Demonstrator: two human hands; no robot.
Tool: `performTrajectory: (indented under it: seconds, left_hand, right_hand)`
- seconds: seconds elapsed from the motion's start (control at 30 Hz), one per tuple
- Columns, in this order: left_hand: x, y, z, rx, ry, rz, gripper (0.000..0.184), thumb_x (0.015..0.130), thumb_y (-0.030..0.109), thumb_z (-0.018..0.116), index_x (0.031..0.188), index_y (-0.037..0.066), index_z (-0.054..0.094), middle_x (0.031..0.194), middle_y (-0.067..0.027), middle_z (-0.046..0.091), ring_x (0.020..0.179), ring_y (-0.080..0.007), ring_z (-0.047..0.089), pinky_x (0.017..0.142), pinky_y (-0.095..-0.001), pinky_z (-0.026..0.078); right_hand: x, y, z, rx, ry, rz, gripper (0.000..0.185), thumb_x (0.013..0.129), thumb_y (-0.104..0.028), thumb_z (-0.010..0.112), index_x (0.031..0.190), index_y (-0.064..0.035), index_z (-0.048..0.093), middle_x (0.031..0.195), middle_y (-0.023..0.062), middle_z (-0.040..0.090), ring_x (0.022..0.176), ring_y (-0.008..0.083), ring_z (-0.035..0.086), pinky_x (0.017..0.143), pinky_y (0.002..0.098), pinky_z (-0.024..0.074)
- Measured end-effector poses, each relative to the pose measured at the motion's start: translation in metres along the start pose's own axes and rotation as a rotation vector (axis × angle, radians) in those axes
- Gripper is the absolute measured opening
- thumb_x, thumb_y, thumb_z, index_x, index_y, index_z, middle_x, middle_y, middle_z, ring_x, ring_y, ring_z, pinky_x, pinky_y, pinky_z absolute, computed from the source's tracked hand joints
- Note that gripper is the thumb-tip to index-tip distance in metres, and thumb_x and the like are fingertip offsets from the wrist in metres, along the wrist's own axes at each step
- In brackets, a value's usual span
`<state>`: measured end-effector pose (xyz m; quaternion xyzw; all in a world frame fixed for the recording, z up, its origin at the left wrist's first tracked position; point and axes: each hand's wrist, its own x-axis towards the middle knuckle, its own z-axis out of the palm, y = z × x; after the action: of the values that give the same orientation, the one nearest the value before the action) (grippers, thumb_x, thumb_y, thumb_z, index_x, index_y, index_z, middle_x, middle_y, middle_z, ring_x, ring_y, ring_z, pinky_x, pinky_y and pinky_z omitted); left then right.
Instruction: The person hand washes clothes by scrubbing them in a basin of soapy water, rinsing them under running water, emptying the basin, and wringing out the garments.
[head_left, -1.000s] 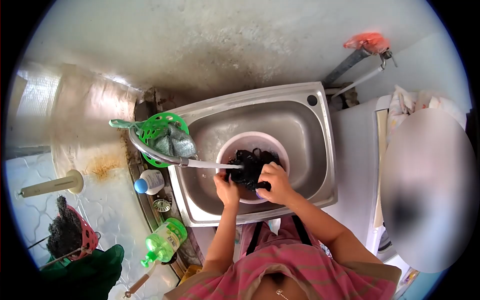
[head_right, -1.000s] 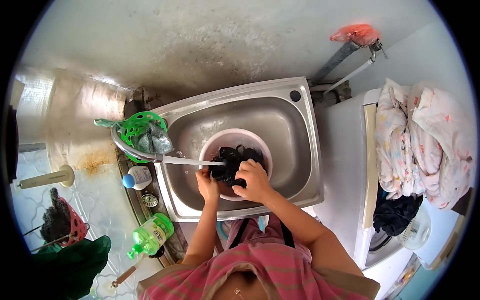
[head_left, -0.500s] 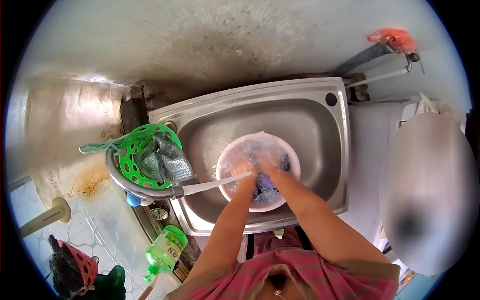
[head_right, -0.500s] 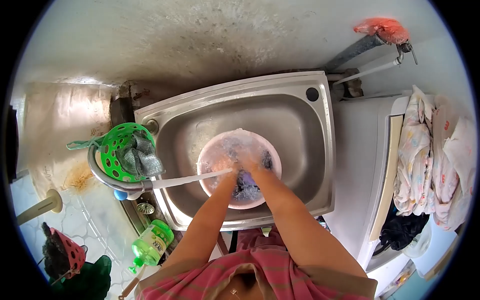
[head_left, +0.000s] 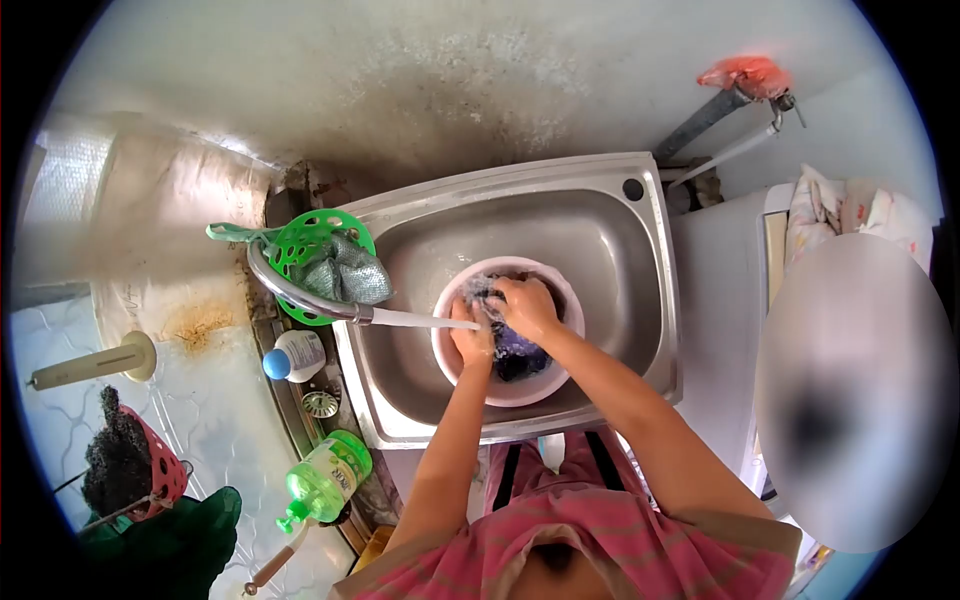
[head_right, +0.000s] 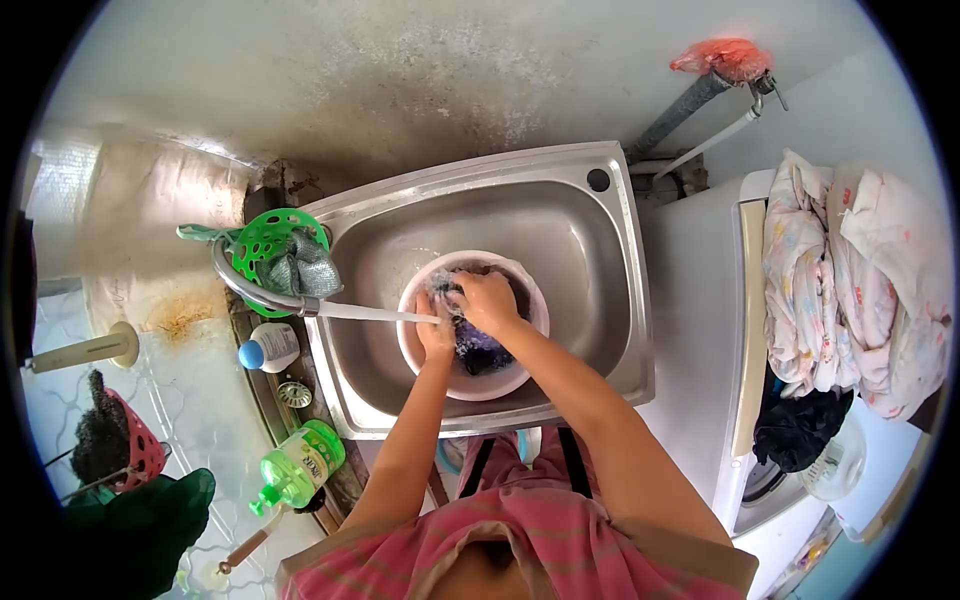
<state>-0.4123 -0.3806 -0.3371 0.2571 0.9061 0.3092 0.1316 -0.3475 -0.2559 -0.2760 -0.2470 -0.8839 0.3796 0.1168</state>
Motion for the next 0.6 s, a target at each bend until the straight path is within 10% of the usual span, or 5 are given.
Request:
performTrajectory:
  seconds: [0.07, 0.17, 0.33, 0.5, 0.6]
  left_hand:
    - [-0.007, -0.005, -0.018, -1.009, 0.05, -0.448, 0.05, 0.099, 0.044, 0.031, 0.118, 0.003, 0.052, 0.12, -0.0112, 0.053, 0.11, -0.0234, 0.05, 0.096, -0.0344, 0.039]
    - [-0.015, 0.002, -0.063, -1.3, 0.099, -0.647, 0.067, 0.094, 0.06, 0.026, 0.129, 0.006, 0.046, 0.128, -0.0134, 0.052, 0.12, -0.0272, 0.046, 0.099, -0.0399, 0.035]
    - [-0.029, 0.016, -0.081, -0.988, -0.028, -0.458, 0.059, 0.097, 0.05, 0.033, 0.135, 0.006, 0.04, 0.131, -0.0143, 0.049, 0.12, -0.0269, 0.047, 0.104, -0.041, 0.032]
    - [-0.047, 0.009, -0.003, 0.399, -0.071, 0.163, 0.045, 0.092, 0.038, 0.045, 0.132, 0.017, 0.047, 0.141, -0.0192, 0.037, 0.131, -0.0447, 0.025, 0.102, -0.0523, 0.03]
    - [-0.03, 0.011, 0.014, 0.429, -0.311, -0.133, 0.041, 0.091, 0.036, 0.046, 0.128, 0.019, 0.05, 0.141, -0.024, 0.032, 0.126, -0.0484, 0.031, 0.099, -0.0564, 0.032]
  right_hand:
    - [-0.007, -0.034, -0.028, 0.078, -0.008, -0.123, 0.018, 0.077, -0.024, 0.068, 0.086, -0.0087, 0.063, 0.079, 0.0089, 0.063, 0.069, 0.0286, 0.058, 0.066, 0.0374, 0.0405]
    - [-0.029, -0.079, -0.075, 0.129, -0.018, -0.429, 0.016, 0.074, -0.023, 0.071, 0.08, -0.0113, 0.063, 0.07, 0.001, 0.057, 0.064, 0.0204, 0.054, 0.066, 0.0328, 0.0371]
    - [-0.063, -0.071, -0.103, 0.164, -0.189, -0.48, 0.018, 0.062, -0.026, 0.077, 0.068, -0.0139, 0.064, 0.085, 0.0024, 0.052, 0.084, 0.0209, 0.053, 0.09, 0.0454, 0.0323]
    - [-0.066, 0.002, -0.007, -0.201, -0.04, 0.06, 0.06, 0.078, -0.035, 0.063, 0.134, -0.0207, 0.046, 0.135, 0.0195, 0.036, 0.127, 0.0409, 0.029, 0.1, 0.0527, 0.0238]
    - [-0.046, 0.006, 0.022, -0.373, -0.094, 0.182, 0.052, 0.077, -0.037, 0.062, 0.125, -0.0188, 0.054, 0.124, 0.0192, 0.045, 0.118, 0.0406, 0.037, 0.094, 0.0533, 0.0282]
